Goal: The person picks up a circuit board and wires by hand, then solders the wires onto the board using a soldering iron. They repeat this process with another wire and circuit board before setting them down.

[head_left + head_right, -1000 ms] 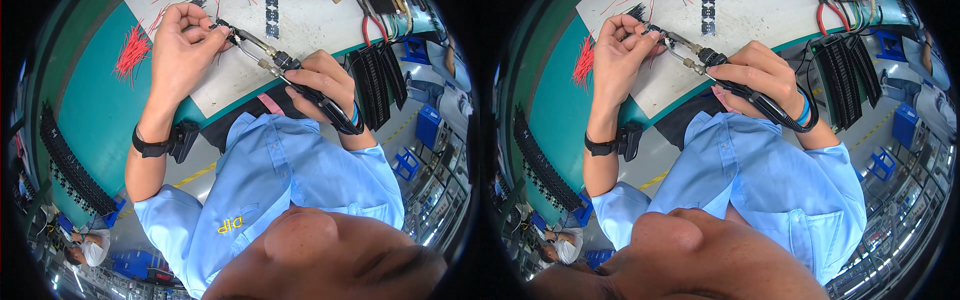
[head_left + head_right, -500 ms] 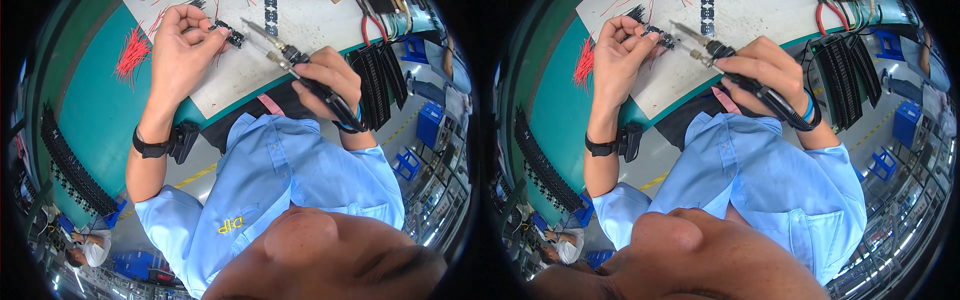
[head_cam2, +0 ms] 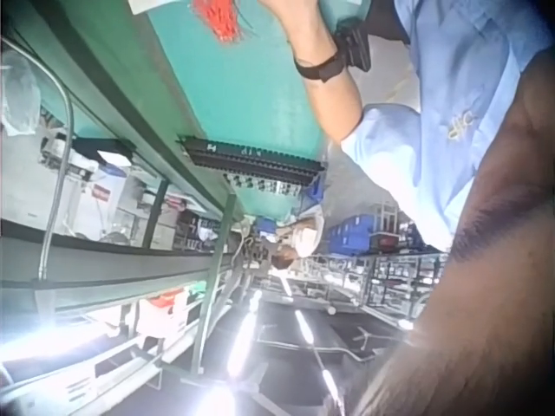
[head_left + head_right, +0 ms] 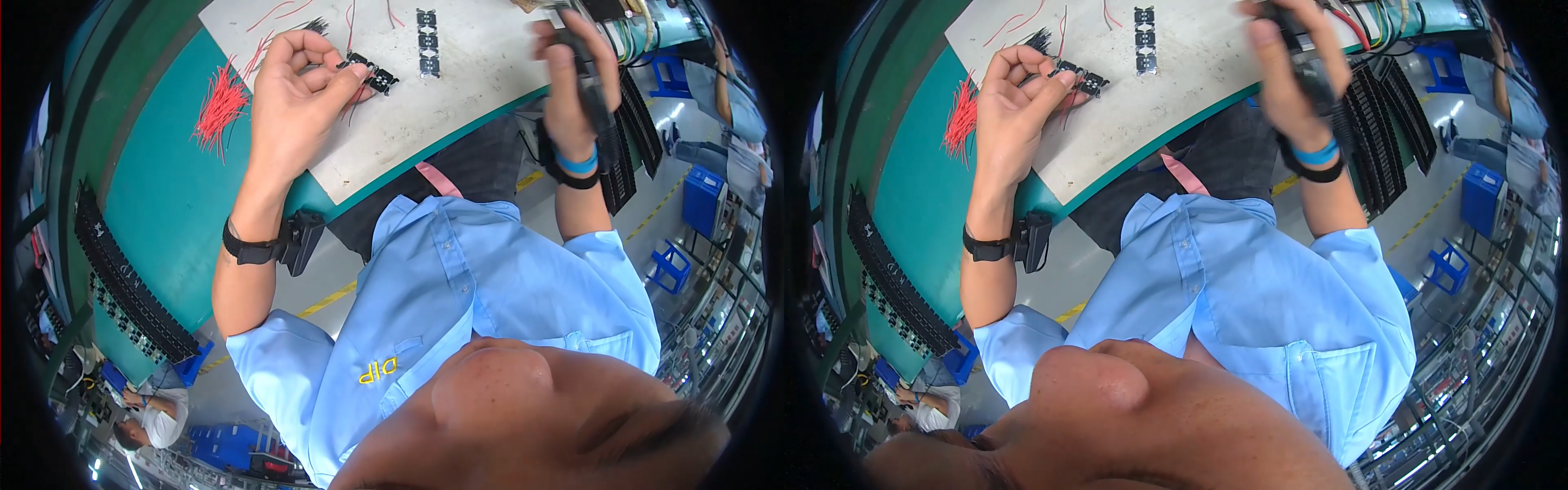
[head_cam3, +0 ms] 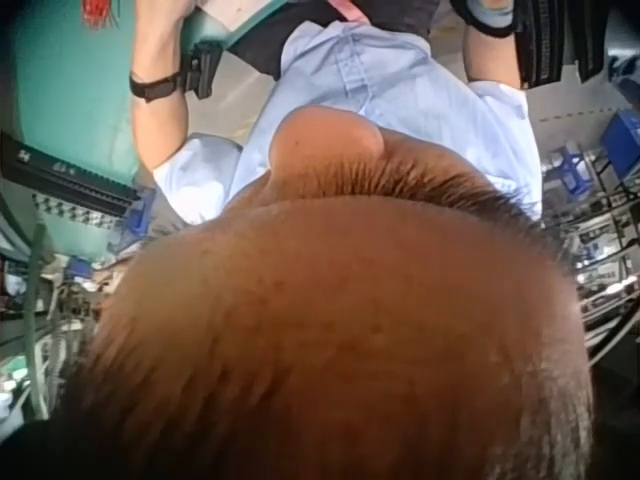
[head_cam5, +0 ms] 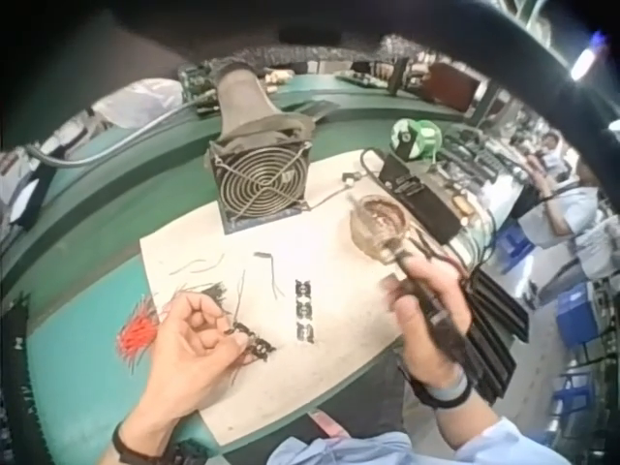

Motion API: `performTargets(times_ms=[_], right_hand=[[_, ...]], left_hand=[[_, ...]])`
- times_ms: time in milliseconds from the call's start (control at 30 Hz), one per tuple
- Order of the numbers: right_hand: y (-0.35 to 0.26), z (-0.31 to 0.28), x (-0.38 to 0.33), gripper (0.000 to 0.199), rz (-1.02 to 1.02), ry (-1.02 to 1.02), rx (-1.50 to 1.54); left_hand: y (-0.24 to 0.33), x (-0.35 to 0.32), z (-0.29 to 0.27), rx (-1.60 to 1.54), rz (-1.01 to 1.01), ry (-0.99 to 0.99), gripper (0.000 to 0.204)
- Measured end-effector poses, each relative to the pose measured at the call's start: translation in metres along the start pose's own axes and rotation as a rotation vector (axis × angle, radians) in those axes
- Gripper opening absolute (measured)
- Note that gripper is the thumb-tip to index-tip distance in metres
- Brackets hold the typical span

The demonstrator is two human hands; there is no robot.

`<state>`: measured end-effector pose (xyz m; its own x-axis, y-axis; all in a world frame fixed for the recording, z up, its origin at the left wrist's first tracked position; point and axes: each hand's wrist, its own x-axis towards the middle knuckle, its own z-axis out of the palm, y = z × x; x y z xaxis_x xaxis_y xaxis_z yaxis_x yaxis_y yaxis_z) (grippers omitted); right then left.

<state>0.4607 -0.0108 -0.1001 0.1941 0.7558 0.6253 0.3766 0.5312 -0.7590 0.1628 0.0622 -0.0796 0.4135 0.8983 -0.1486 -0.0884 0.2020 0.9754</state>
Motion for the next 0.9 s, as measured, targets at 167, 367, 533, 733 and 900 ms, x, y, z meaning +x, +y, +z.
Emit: performTargets(times_ms=[167,367,533,733,900], right_hand=[[-0.022,0.068,-0.006,0.043,-0.037,-0.225,-0.010],[-0.025,0.082,-0.010,0.053,-0.106,-0.264,-0.110],[-0.017,0.082,-0.013,0.056,-0.122,-0.193,-0.093],[-0.013,0.078,-0.015,0.057,-0.140,-0.186,-0.095],[-0.012,0.079,-0.020,0.056,-0.124,-0.186,-0.052]], left_hand=[[0.000,0.004,0.002,-0.062,-0.002,-0.027,0.032],[0.005,0.004,0.008,-0.140,-0.043,-0.033,0.036],[0.002,0.000,0.008,-0.033,0.040,-0.076,0.049],[0.005,-0.001,0.011,0.079,0.086,-0.109,0.067],[0.007,-0.001,0.012,0.045,-0.101,-0.176,0.078]])
